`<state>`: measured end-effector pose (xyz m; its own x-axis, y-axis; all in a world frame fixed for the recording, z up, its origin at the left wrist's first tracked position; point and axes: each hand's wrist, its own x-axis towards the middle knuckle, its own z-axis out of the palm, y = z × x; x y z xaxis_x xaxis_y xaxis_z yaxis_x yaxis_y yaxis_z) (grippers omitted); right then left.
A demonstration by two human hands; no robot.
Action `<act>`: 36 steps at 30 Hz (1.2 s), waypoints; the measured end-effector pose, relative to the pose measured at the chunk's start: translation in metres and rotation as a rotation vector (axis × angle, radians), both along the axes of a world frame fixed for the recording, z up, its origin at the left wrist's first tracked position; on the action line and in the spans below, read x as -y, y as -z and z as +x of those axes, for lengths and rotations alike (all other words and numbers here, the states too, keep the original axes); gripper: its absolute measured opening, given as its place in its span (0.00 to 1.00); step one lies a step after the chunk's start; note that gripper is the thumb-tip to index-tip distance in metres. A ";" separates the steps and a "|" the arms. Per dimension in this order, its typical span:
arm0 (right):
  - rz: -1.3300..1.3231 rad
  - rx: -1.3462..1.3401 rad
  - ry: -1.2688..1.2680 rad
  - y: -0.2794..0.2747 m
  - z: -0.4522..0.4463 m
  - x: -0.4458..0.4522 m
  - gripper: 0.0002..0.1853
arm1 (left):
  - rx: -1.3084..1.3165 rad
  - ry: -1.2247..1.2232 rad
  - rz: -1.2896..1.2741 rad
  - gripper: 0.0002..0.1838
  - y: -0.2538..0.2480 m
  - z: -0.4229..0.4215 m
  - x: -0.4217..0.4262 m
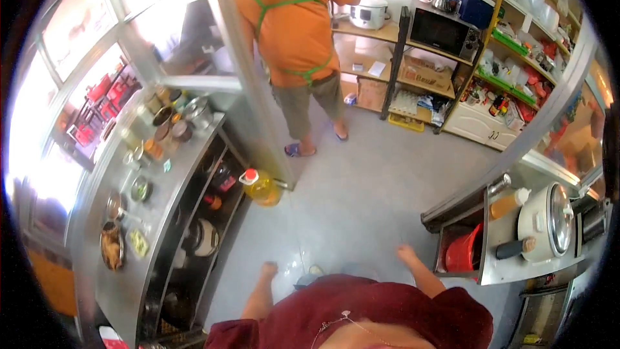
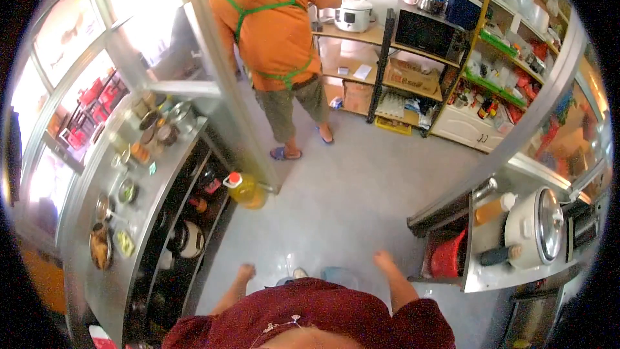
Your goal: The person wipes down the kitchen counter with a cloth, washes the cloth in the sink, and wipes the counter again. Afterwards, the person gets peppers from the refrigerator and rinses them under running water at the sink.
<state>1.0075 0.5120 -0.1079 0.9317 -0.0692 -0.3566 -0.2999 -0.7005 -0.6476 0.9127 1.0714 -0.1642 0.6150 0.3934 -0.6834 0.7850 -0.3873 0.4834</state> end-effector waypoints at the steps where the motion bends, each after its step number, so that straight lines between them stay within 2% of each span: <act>1: -0.052 -0.236 0.148 -0.013 -0.004 0.030 0.12 | 0.201 0.181 0.164 0.13 -0.002 0.066 0.013; 2: -0.334 -0.189 0.045 0.022 -0.013 0.065 0.13 | 0.366 0.137 -0.045 0.16 -0.035 0.128 0.034; 3: -0.677 -0.322 -0.419 0.015 -0.020 0.095 0.09 | 0.423 0.313 -0.030 0.18 -0.067 0.191 0.052; 4: -0.895 -0.345 -0.646 0.022 -0.030 0.117 0.11 | 0.562 0.278 -0.033 0.19 -0.085 0.243 0.075; 5: -0.796 -0.144 -0.623 0.018 -0.032 0.130 0.12 | 0.606 0.323 -0.051 0.19 -0.087 0.294 0.087; 6: -0.637 -0.154 -0.522 0.017 -0.027 0.136 0.13 | 0.642 0.364 -0.070 0.20 -0.086 0.340 0.097; 9: -0.275 -0.516 -0.054 0.030 0.047 0.128 0.16 | 0.590 0.413 -0.077 0.20 -0.129 0.427 0.128; 11: -0.149 -0.568 0.005 0.031 0.122 0.109 0.17 | 0.616 0.400 0.079 0.19 -0.114 0.460 0.138; 12: -0.086 -0.572 0.008 0.033 0.163 0.098 0.18 | 0.611 0.378 0.150 0.19 -0.099 0.456 0.142; 14: 0.043 -0.545 -0.017 0.033 0.257 0.070 0.20 | 0.349 0.456 -0.078 0.18 -0.091 0.463 0.131; 16: 0.157 -0.490 -0.054 0.031 0.365 0.038 0.22 | 0.340 0.451 -0.010 0.17 -0.084 0.464 0.117; 17: 0.125 -0.429 -0.098 0.040 0.425 0.019 0.23 | 0.309 0.298 -0.042 0.16 -0.083 0.463 0.109; 18: -0.169 -0.312 -0.167 0.121 0.493 0.009 0.14 | 0.276 0.152 -0.071 0.14 -0.085 0.463 0.098; 19: -0.164 -0.213 -0.266 0.092 0.541 -0.025 0.14 | 0.242 0.011 -0.104 0.13 -0.079 0.459 0.085; 20: -0.163 -0.110 -0.363 0.061 0.591 -0.060 0.14 | 0.266 0.114 -0.032 0.11 -0.053 0.451 0.063; 21: -0.204 -0.057 -0.435 0.054 0.639 -0.096 0.13 | 0.297 0.216 0.047 0.09 -0.018 0.443 0.039; 22: -0.240 0.000 -0.510 0.054 0.682 -0.136 0.12 | 0.206 0.092 0.014 0.07 -0.005 0.438 0.026; 23: -0.223 0.116 -0.584 0.031 0.715 -0.183 0.11 | 0.112 -0.032 -0.024 0.06 0.006 0.429 0.013; 24: -0.208 0.224 -0.654 0.005 0.732 -0.224 0.10 | 0.104 0.381 0.189 0.10 0.027 0.411 -0.007; 25: -0.099 0.207 -0.710 0.029 0.752 -0.260 0.10 | 0.092 0.797 0.399 0.14 0.034 0.412 -0.026; 26: 0.017 0.206 -0.761 0.056 0.787 -0.304 0.10 | 0.140 0.549 0.237 0.14 0.032 0.440 -0.049; 28: 0.030 0.230 -1.028 0.021 0.809 -0.382 0.10 | 0.203 0.032 -0.134 0.14 0.023 0.446 -0.046; 31: -0.008 -0.038 -1.110 -0.042 0.835 -0.485 0.10 | 0.306 -0.808 -0.607 0.15 -0.013 0.440 -0.042; 32: 0.015 0.010 -1.175 -0.043 0.844 -0.515 0.10 | 0.273 -0.936 -0.482 0.16 -0.028 0.457 -0.036; 35: 0.097 0.126 -1.292 -0.042 0.885 -0.599 0.10 | 0.363 -0.863 -0.425 0.16 -0.027 0.486 -0.038; 36: 0.123 0.119 -1.301 -0.044 0.895 -0.621 0.11 | 0.279 -1.083 -0.461 0.16 -0.031 0.496 -0.035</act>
<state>1.9021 1.1326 -0.0644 0.3173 0.9254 -0.2073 0.6096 -0.3666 -0.7028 1.4090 1.1066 -0.1328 0.2661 0.5497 -0.7919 0.4427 0.6601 0.6069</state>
